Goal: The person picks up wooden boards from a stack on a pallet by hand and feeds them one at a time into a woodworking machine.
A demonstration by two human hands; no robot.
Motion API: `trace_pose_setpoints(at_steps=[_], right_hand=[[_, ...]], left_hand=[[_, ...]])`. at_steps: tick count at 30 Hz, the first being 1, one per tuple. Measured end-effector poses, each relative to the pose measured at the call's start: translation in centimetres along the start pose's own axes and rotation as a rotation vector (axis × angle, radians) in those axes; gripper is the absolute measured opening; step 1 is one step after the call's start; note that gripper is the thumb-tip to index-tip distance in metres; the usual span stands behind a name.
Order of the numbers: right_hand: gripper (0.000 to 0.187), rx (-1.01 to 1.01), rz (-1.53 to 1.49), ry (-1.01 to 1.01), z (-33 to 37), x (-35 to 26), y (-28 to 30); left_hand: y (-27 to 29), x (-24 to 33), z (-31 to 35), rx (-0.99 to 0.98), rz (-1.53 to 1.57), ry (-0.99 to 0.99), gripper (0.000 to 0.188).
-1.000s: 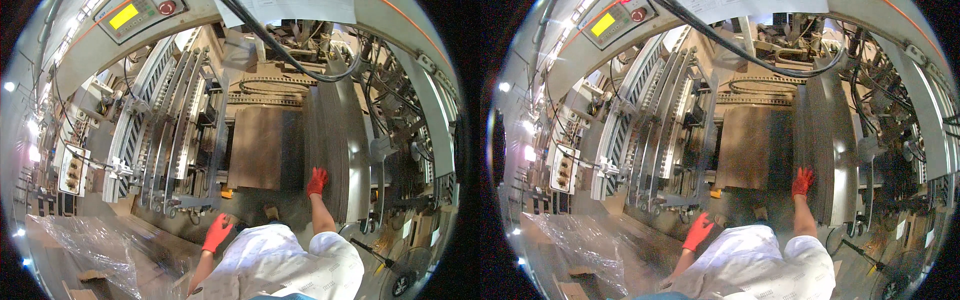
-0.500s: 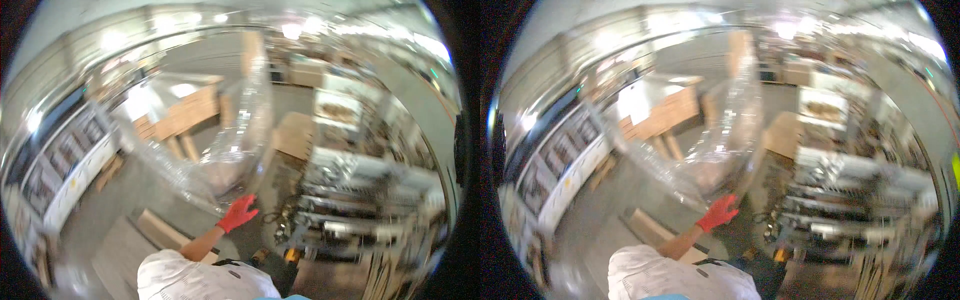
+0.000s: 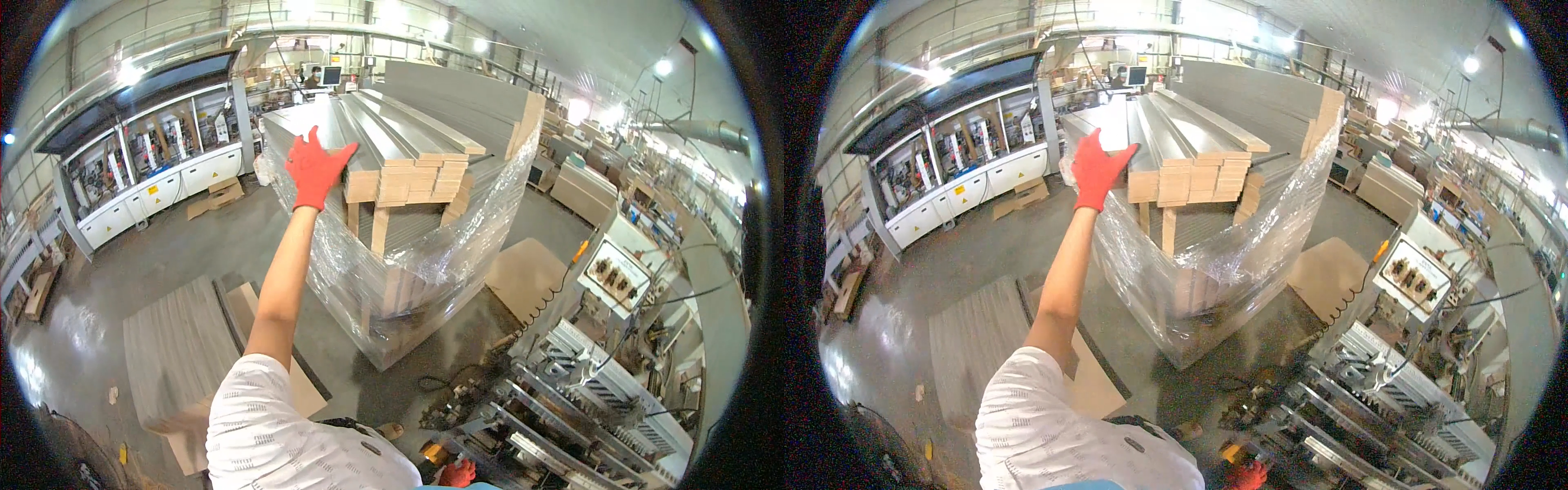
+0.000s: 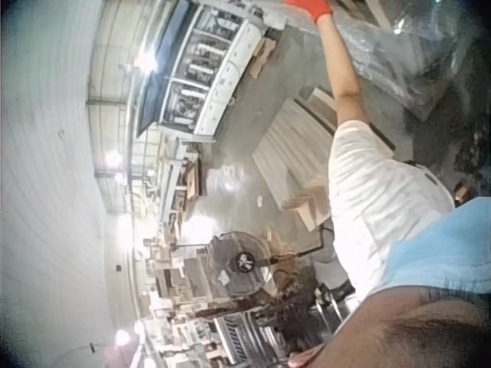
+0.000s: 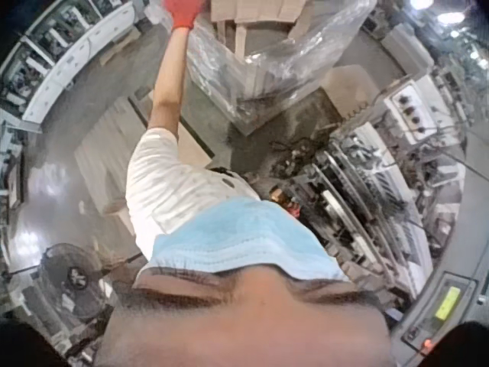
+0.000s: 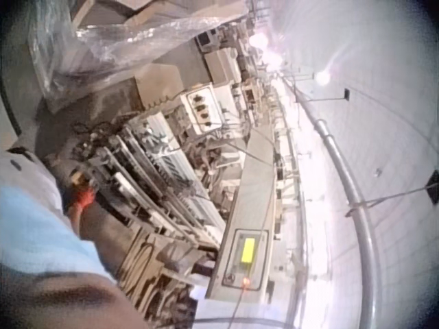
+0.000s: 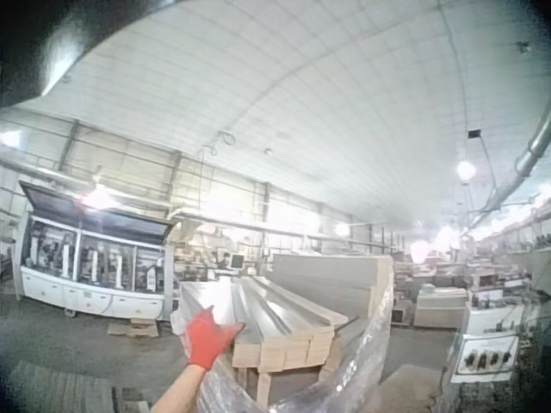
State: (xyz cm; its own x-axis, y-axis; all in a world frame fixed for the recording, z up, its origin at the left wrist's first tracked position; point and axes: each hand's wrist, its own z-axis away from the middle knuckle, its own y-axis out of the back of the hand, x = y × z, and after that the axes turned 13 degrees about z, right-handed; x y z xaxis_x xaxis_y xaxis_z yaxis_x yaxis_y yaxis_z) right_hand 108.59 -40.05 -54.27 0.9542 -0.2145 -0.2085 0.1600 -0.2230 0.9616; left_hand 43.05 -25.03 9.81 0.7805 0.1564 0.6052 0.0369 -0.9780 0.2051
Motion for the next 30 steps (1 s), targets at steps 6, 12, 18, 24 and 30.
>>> trace_pose_setpoints(at_steps=[6, 12, 18, 24, 30], right_hand=[[0.05, -0.023, -0.108, 0.17, -1.5, -5.1, 2.0], [0.051, -0.063, -0.194, 0.286, -1.8, -10.5, 3.4], [0.053, -0.213, -0.648, 0.544, -4.5, -18.6, 7.0], [0.042, -0.569, -1.307, 0.338, -8.6, -31.2, 23.8], [0.054, -0.069, -1.585, 0.738, -7.4, -36.8, 44.9]], left_hand=[[0.1, 0.1, -1.4, -0.104, -0.068, 0.09, 0.079], [5.2, 6.3, 9.7, 0.238, 0.385, -0.205, 0.071], [4.9, 0.5, 12.7, 0.449, 0.313, -0.899, 0.067], [1.2, 3.9, 6.7, 0.369, 0.483, -0.782, 0.059], [0.0, 4.3, 11.7, 0.251, 0.499, -1.125, 0.045]])
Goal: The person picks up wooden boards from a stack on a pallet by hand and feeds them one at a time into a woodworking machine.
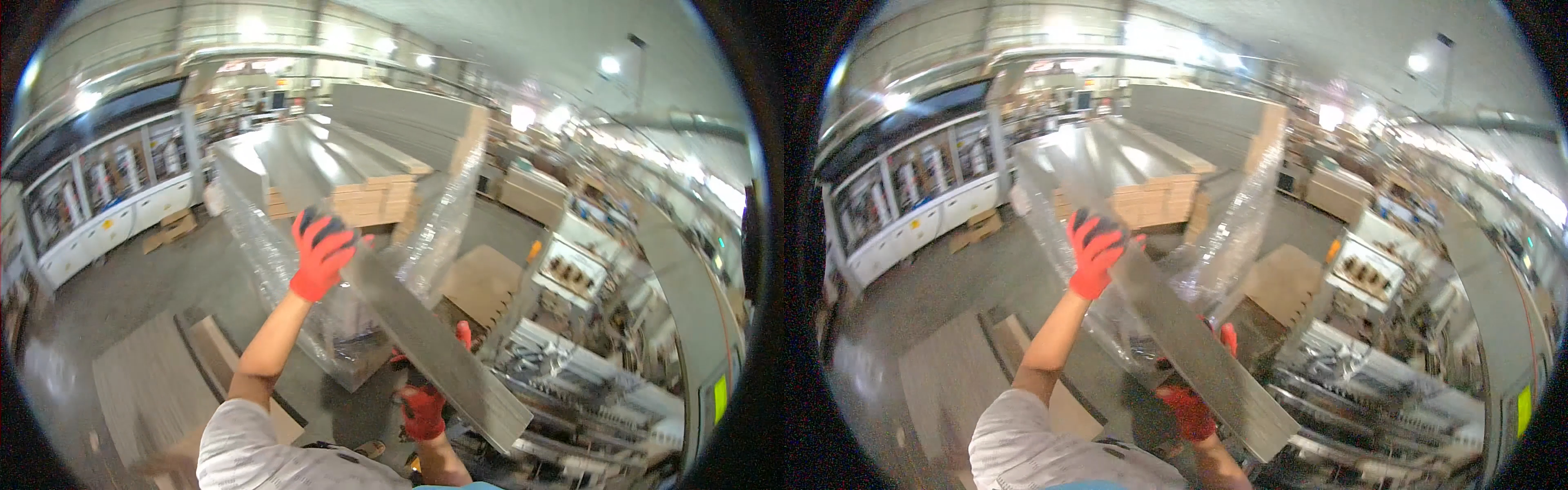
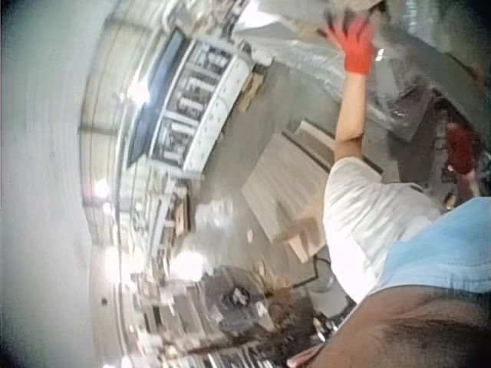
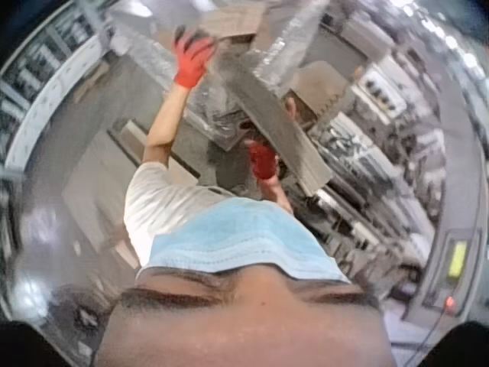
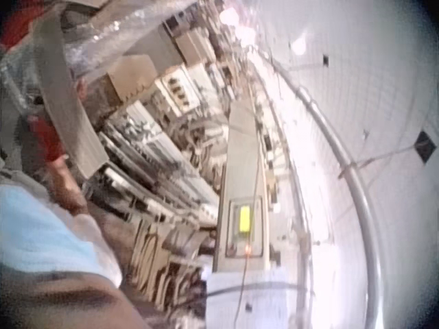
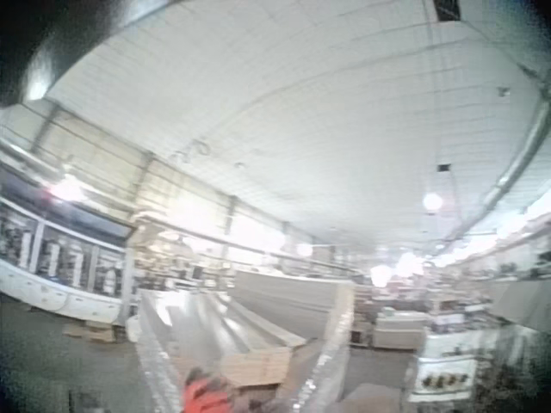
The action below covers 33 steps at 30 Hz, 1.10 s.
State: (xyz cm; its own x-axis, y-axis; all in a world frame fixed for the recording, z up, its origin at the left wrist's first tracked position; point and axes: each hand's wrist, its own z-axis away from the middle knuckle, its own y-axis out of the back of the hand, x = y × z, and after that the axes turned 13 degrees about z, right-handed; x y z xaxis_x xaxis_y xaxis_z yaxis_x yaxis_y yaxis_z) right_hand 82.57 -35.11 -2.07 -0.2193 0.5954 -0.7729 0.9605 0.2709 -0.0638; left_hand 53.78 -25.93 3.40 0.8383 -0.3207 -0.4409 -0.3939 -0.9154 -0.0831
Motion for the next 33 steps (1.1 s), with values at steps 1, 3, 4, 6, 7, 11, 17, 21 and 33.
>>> trace_pose_setpoints(at_steps=[1, 3, 4, 6, 7, 11, 17, 21, 33], right_hand=[[0.06, 0.158, -0.284, 0.003, -0.6, -1.4, -0.3], [0.066, 0.359, -0.549, 0.032, -0.3, -1.4, 1.1], [0.067, 0.41, -0.484, 0.12, 0.2, -0.2, 3.3], [0.057, 0.501, -0.502, 0.169, 2.8, 0.3, 8.4], [0.047, 0.536, -0.597, 0.137, 4.4, 0.1, 11.0], [0.062, 1.175, -0.115, 0.013, 7.8, 1.1, 21.8], [0.049, 1.524, -0.18, -0.265, 14.0, 9.7, 34.0], [0.032, 1.535, 0.179, -0.48, 15.3, 19.8, 37.9], [0.062, 1.083, 0.793, -0.891, 4.9, 33.2, 38.1]], left_hand=[[-0.5, 1.9, -0.3, 0.006, 0.023, -0.061, 0.045], [-0.3, 5.0, -2.2, 0.023, 0.092, -0.121, 0.044], [-0.1, 5.9, -3.2, -0.044, 0.08, -0.197, 0.043], [0.7, 7.1, -3.6, -0.143, 0.074, -0.136, 0.041], [1.3, 6.8, -3.5, -0.184, 0.07, -0.002, 0.041], [0.2, 2.8, -2.6, -0.234, 0.037, -0.025, 0.058], [-5.9, 10.9, 1.6, -0.897, 0.456, 0.262, 0.069], [-11.7, 15.5, 15.4, -1.051, 0.685, 0.438, 0.073], [-21.7, 14.2, 29.0, -1.192, 0.612, 0.65, 0.075]])
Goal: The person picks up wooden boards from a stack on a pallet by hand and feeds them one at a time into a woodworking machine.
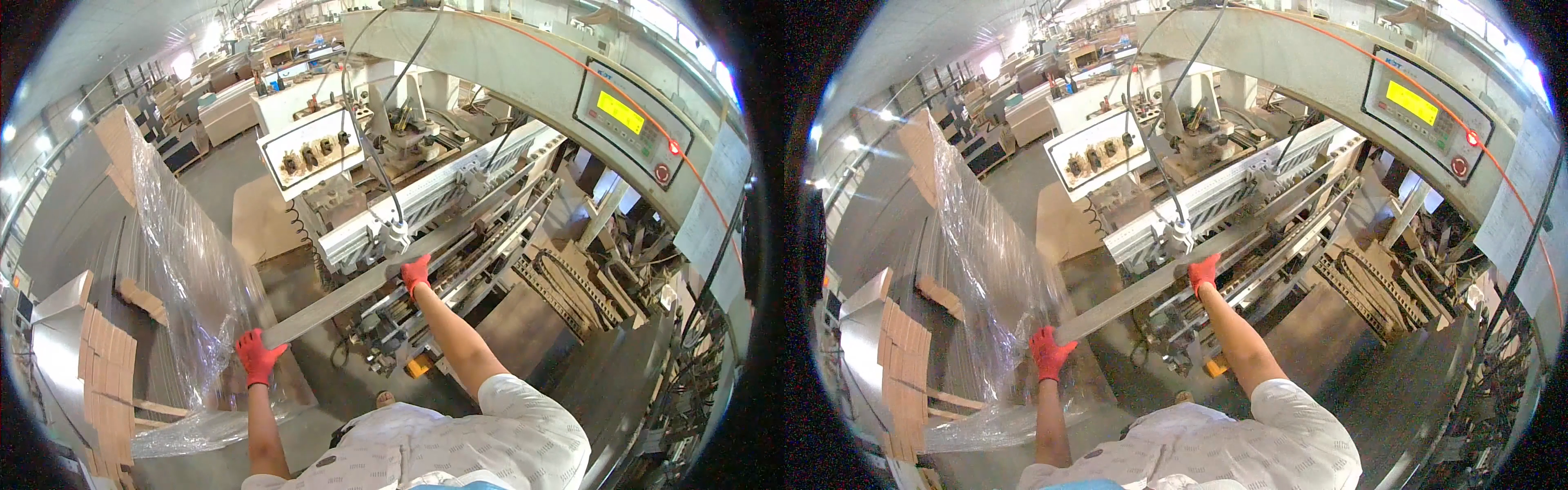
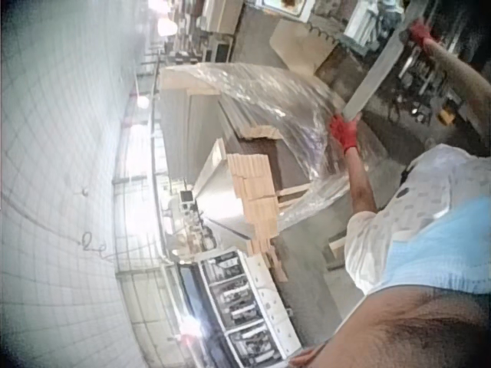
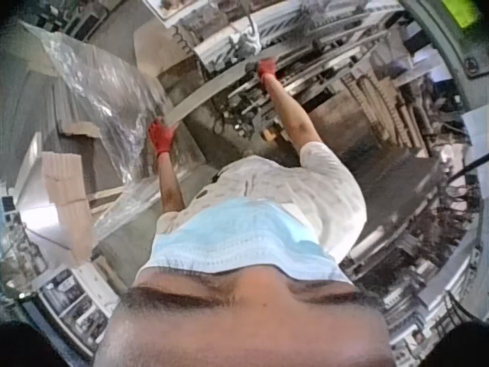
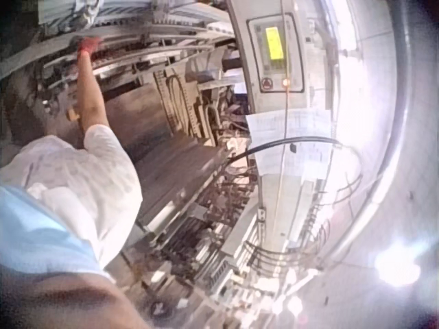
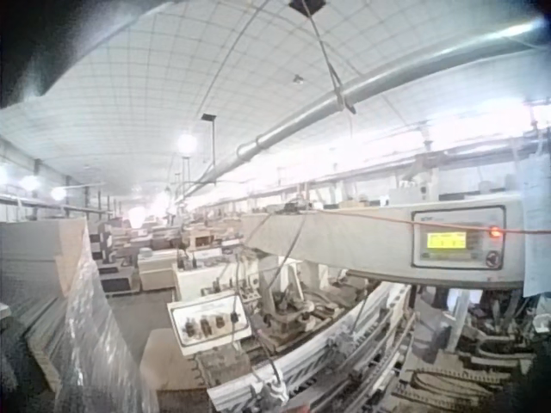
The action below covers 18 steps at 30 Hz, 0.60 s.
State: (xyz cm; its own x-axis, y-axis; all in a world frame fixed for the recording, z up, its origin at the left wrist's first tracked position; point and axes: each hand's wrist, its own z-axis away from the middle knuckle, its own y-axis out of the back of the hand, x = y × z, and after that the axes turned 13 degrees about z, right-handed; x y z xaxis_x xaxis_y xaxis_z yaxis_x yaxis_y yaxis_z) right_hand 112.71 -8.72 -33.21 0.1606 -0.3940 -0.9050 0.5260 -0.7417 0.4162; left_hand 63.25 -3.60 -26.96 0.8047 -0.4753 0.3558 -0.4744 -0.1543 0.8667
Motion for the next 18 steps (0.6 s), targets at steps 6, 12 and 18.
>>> trace_pose_setpoints(at_steps=[6, 12, 18], right_hand=[[0.05, 0.128, 0.362, 0.078, -2.9, 1.8, -0.5], [0.047, 0.077, 0.255, 0.282, -2.7, 2.2, 1.5], [0.048, 0.037, 0.35, 0.343, -2.8, 2.8, 2.4]], left_hand=[[-2.5, 0.3, -2.5, -0.088, 0.05, -0.077, 0.069], [-2.5, 0.7, -2.4, 0.104, 0.016, -0.176, 0.066], [-2.5, 0.7, -2.5, 0.04, 0.005, -0.119, 0.066]])
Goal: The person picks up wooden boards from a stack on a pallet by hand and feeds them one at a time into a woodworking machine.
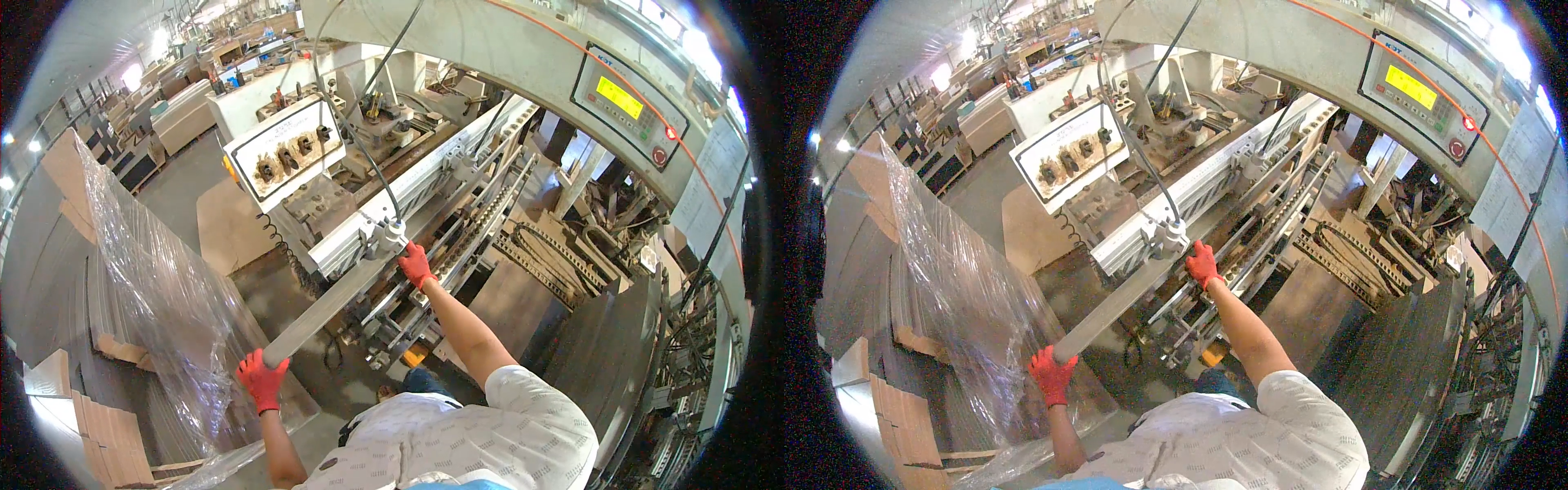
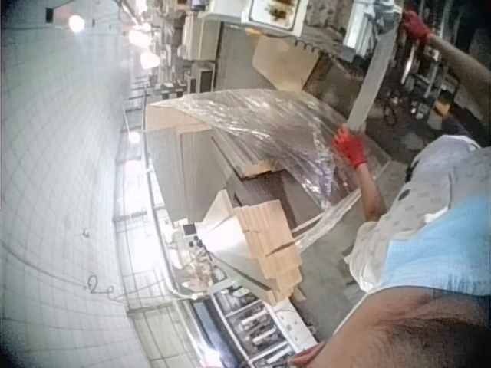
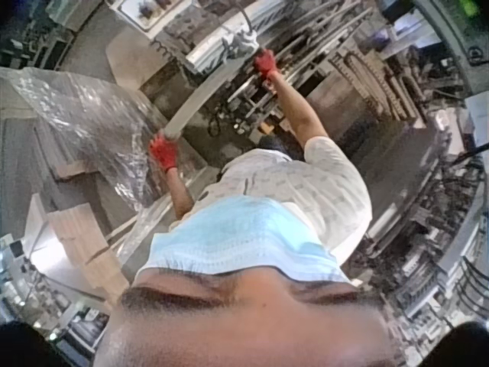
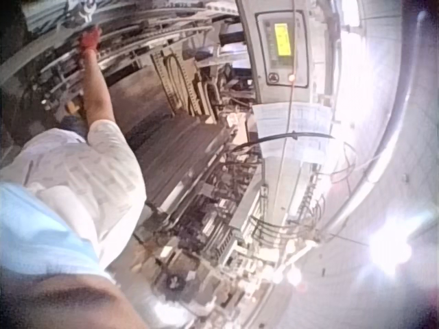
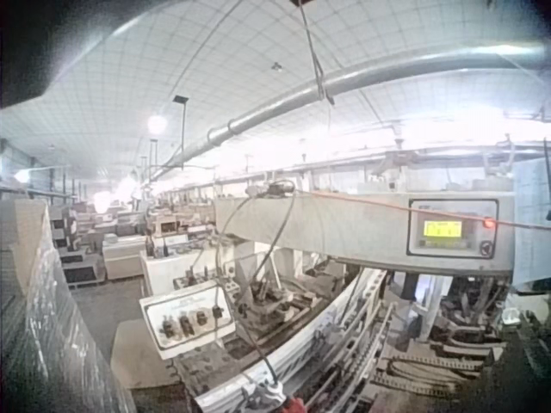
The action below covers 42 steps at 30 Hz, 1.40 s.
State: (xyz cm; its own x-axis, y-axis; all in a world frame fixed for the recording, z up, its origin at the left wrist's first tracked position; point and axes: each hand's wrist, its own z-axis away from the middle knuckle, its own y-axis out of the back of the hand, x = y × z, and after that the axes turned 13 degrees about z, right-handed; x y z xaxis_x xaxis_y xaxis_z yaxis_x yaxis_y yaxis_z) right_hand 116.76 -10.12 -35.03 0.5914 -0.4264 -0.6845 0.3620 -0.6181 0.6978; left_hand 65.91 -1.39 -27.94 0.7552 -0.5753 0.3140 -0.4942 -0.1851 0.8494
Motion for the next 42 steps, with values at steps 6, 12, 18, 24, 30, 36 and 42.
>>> trace_pose_setpoints(at_steps=[6, 12, 18, 24, 30, 36, 42], right_hand=[[0.045, 0.049, 0.002, 0.024, 0.6, 0.9, -0.9], [0.06, 0.042, -0.057, 0.071, -0.8, 6.5, 1.1], [0.046, -0.027, -0.1, 0.149, 3.0, -3.3, 3.0], [0.015, 0.186, 0.29, 0.151, 7.6, -1.0, 5.5], [0.008, 0.16, 0.368, 0.06, 8.5, -0.3, 6.5], [0.009, 0.263, 0.251, 0.153, 8.7, -1.7, 6.2], [0.014, 0.198, 0.171, 0.115, 8.1, -1.1, 6.1]], left_hand=[[0.4, 0.1, 0.2, 0.044, 0.005, -0.021, 0.066], [-2.4, 1.4, -0.4, -0.016, -0.006, -0.056, 0.072], [-0.3, -0.1, 0.4, 0.033, -0.077, 0.056, 0.074], [-0.7, 0.4, -0.1, 0.053, -0.102, 0.108, 0.076], [-2.9, 3.1, -2.4, -0.092, -0.004, 0.003, 0.067], [-4.0, 4.9, -3.2, -0.114, -0.002, 0.002, 0.051], [-4.5, 4.9, -3.6, -0.114, -0.001, -0.005, 0.049]])
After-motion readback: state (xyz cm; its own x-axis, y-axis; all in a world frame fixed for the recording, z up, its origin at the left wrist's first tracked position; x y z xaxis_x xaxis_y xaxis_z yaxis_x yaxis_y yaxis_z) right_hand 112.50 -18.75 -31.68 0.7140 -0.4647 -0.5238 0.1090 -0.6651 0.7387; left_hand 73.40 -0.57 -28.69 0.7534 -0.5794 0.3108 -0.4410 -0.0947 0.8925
